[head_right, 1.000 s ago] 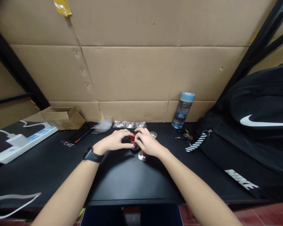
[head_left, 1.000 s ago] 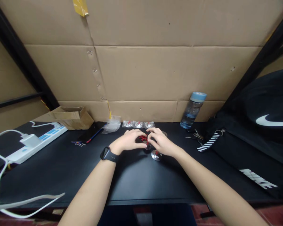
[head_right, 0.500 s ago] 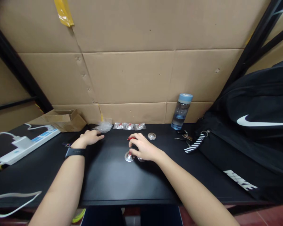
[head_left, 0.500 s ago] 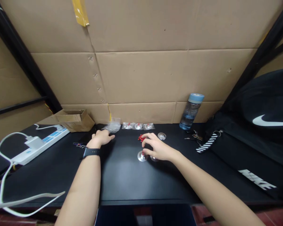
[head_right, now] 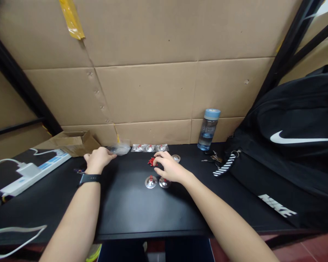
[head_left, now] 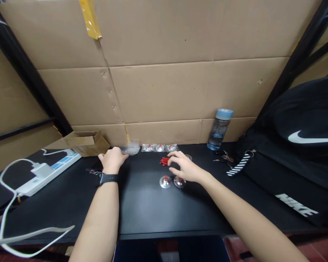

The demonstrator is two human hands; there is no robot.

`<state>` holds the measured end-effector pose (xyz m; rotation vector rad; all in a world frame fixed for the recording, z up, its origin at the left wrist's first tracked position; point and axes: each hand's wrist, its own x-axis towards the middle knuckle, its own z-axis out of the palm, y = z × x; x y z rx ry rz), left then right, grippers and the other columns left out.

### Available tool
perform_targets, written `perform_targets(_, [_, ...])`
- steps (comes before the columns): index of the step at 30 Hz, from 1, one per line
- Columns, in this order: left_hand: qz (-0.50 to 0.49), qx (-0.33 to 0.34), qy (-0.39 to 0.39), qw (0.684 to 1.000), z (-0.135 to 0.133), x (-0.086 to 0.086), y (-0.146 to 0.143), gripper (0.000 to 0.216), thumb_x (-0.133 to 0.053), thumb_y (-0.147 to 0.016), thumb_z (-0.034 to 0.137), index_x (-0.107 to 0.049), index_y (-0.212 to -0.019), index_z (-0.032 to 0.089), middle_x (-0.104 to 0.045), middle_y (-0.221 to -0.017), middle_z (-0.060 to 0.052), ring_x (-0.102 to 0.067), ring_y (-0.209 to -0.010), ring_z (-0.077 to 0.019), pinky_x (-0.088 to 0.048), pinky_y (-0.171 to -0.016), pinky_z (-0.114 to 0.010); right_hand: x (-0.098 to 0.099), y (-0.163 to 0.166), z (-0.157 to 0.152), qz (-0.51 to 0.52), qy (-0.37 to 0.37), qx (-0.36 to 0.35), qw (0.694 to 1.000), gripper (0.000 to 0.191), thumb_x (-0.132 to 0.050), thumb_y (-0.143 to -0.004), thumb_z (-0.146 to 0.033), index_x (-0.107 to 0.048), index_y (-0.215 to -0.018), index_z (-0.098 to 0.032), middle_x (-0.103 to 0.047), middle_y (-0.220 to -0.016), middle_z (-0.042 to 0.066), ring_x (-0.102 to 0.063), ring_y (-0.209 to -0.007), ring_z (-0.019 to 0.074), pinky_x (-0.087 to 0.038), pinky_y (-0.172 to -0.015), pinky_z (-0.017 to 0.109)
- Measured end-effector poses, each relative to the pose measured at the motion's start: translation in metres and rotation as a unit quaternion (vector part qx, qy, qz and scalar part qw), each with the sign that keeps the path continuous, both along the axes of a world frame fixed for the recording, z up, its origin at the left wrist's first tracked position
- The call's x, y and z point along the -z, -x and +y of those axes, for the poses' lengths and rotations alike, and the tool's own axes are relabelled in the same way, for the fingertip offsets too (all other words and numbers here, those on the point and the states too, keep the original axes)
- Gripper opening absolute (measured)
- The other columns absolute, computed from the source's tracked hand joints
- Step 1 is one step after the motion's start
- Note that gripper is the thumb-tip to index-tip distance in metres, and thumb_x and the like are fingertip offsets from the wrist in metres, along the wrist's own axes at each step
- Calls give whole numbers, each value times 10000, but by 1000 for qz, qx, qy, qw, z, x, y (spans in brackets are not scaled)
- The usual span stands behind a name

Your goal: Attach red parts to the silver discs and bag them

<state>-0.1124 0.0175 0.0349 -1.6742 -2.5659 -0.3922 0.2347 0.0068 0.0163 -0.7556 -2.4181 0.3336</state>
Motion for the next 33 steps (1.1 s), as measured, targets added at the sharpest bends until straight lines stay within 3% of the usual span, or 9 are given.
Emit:
perform_targets(3, [-10,16,-94,995,-7,-13,-6,229,-619,-790,266,-787,-947,258,-780,-991,-90,-668,-1055,-335,-374,-975,-476,-5,-3,1,15,-7,11,1000,83,-644,-900,-187,-658,-969,-232,-600,-1268,98,-548,-1233,263,-461,-1069,476])
perform_targets(6, [-23,178,-146,973,-9,-17,-28,232,-604,-784,164,-762,-926,257,-766,-1055,-36,-678,-1033,-236,-450,-916,-332,-11,-9,4,19,-5,13,1000,83,-634,-906,-187,-659,-973,-229,-639,-1184,88,-594,-1156,246,-489,-1028,440])
perform_targets(12, [30,341,-123,932,-1,14,-97,295,-580,-815,66,-744,-975,253,-740,-1082,-65,-694,-961,-230,-503,-829,-314,-18,-22,9,-15,17,0,1000,90,-627,-912,-203,-679,-984,-218,-682,-1035,61,-647,-939,204,-513,-876,341])
perform_targets(15, [21,381,-109,918,-2,21,-110,221,-600,-853,109,-736,-978,231,-720,-1073,-80,-683,-987,-240,-501,-859,-332,-19,-28,9,-82,59,-12,995,129,-702,-878,-306,-714,-972,-218,-689,-882,26,-629,-783,175,-486,-733,283])
perform_targets(19, [-38,441,-112,890,-19,11,-122,169,-546,-975,271,-708,-1000,232,-701,-1043,-62,-661,-973,-213,-462,-893,-357,-19,-32,9,-178,111,-5,978,291,-840,-743,-432,-765,-963,-257,-661,-715,-19,-595,-686,162,-391,-593,249])
perform_targets(22, [-36,497,-83,863,-34,5,-135,242,-680,-899,474,-727,-1000,260,-690,-1102,-52,-629,-1059,-246,-398,-920,-404,-17,-30,8,-198,115,14,973,146,-842,-747,-338,-785,-872,-290,-698,-726,-25,-607,-716,167,-363,-585,249])
perform_targets(25, [5,530,-53,846,-42,6,-144,184,-817,-778,417,-751,-840,257,-702,-1020,-47,-614,-1059,-271,-347,-891,-412,-15,-27,8,-200,111,19,973,42,-817,-769,-264,-784,-789,-281,-711,-716,-24,-601,-684,157,-353,-574,251])
perform_targets(28, [24,530,-17,847,-44,7,-145,57,-778,-799,250,-750,-749,256,-712,-842,-33,-635,-940,-241,-308,-858,-406,-14,-24,7,-203,110,7,973,92,-814,-760,-240,-788,-843,-268,-725,-791,-16,-615,-687,143,-366,-576,238])
perform_targets(33, [22,514,33,857,-44,6,-144,170,-696,-797,105,-759,-717,242,-736,-759,-16,-632,-871,-202,-258,-879,-407,-17,-20,3,-247,116,-2,962,131,-763,-796,-224,-789,-917,-266,-739,-878,-9,-653,-764,143,-350,-579,218])
